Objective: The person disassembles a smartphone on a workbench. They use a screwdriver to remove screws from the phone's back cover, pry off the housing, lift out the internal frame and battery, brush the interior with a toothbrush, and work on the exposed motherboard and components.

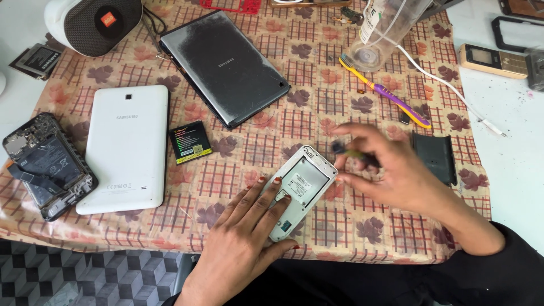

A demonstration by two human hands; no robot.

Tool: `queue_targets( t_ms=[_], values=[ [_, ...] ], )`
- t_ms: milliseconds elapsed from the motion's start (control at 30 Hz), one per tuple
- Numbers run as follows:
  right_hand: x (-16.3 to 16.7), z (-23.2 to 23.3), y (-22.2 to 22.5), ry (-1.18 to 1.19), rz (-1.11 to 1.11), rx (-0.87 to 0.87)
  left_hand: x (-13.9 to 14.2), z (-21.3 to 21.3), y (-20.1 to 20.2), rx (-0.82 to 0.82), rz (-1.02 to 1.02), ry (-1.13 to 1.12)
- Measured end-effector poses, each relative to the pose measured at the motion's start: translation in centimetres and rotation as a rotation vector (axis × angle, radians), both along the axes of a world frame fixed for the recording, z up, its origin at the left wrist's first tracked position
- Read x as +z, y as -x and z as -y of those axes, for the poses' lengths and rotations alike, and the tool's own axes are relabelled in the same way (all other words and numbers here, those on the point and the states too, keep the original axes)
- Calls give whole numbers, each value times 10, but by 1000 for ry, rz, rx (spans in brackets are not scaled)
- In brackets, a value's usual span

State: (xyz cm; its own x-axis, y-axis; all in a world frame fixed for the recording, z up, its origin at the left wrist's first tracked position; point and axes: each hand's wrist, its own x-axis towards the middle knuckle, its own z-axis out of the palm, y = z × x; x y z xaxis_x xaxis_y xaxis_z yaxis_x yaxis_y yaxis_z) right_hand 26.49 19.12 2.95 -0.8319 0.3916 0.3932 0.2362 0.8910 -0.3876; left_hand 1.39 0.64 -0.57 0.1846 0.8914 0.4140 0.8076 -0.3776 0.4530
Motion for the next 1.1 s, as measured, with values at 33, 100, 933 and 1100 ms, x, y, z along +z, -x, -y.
queue_targets(
  t_ms=[33,100,933,1100],
  values=[
    [-1,1,3,78,35,-16,0,0,0,0,-3,1],
    [-3,3,6,234,110,-49,0,0,0,1,-6,2],
    [-16,17,8,-290,470,38,-1,0,0,-6,-5,17],
    [-17,17,6,-317,335,76,-1,-1,1,-14,-9,26]
  ],
)
